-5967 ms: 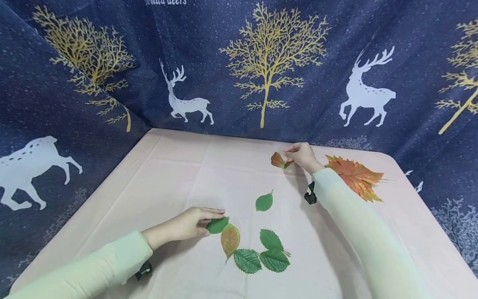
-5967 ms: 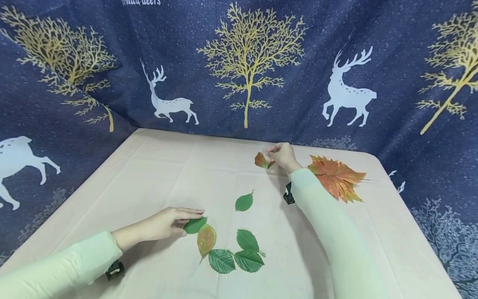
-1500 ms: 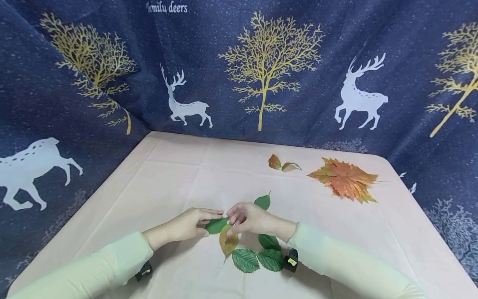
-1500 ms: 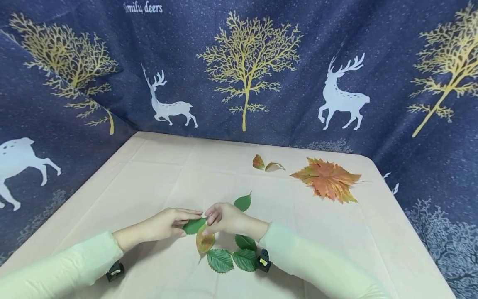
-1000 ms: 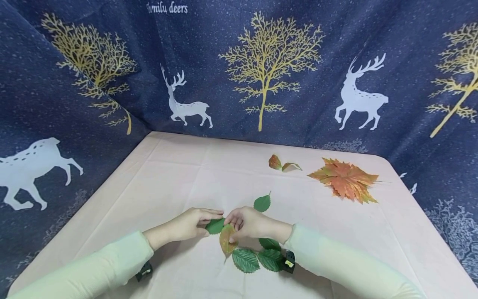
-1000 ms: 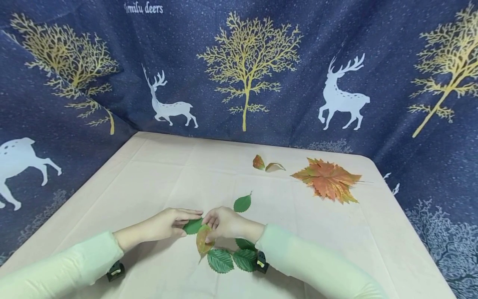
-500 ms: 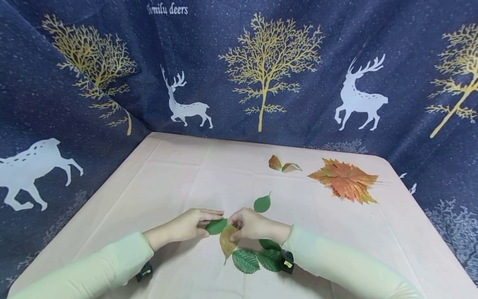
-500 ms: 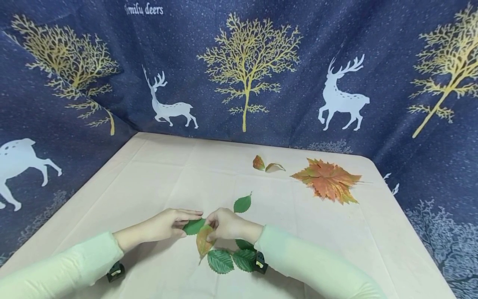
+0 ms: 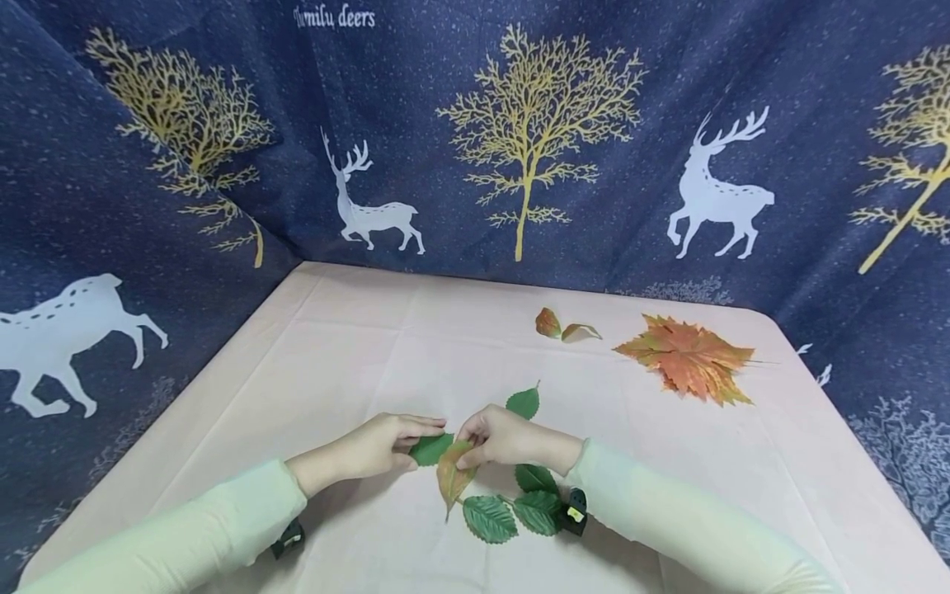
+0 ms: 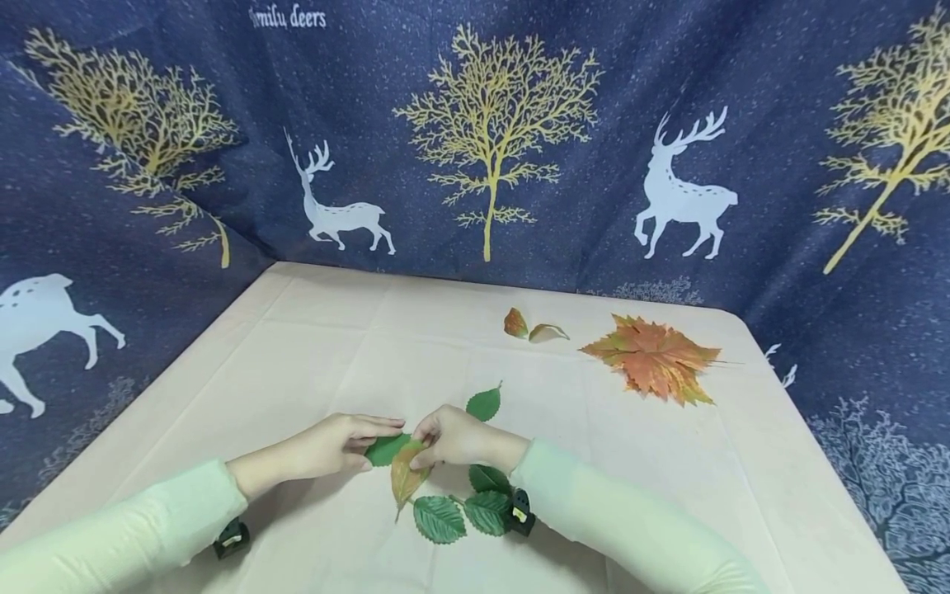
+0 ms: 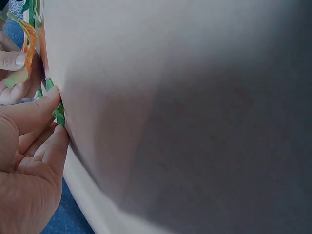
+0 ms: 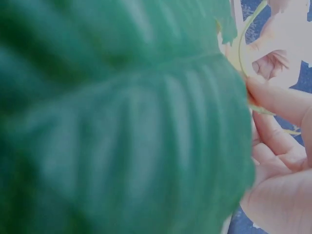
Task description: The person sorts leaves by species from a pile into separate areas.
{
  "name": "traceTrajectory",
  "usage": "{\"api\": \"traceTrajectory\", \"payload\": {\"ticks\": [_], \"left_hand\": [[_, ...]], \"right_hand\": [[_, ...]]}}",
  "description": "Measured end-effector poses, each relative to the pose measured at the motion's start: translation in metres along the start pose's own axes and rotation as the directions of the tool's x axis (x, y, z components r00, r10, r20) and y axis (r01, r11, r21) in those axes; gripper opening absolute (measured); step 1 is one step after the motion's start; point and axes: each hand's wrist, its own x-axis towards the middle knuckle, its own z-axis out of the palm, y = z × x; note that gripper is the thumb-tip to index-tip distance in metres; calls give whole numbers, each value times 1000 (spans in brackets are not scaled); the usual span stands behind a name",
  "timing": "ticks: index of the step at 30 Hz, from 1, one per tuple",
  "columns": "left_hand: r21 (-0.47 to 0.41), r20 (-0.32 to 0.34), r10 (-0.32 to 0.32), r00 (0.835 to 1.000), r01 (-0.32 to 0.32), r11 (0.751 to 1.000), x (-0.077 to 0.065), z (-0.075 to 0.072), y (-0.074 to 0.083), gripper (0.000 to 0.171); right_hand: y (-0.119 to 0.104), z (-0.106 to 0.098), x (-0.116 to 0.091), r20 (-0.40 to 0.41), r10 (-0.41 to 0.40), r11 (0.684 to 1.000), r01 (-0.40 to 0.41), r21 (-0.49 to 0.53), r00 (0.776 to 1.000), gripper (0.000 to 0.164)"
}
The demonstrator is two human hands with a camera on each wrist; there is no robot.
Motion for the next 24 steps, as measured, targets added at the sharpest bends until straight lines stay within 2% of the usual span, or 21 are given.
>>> {"api": "traceTrajectory", "payload": {"ticks": [9,19,24], "left_hand": [[-10,2,-1,1000,1,1000,0,-1,1,56],[-25,6,5,1000,-5,1000,0,-2,1,55],[-25,5,10,1000,-10,1000,0,-2,3,55]], "right_hand": [[-2,-3,-2,45,16,997,-19,72,999,6],[-3,-8,-1,31,4,988,-9,154,999,16],[-4,-10,-2,22,21,988,-24,155,1000,16]]}}
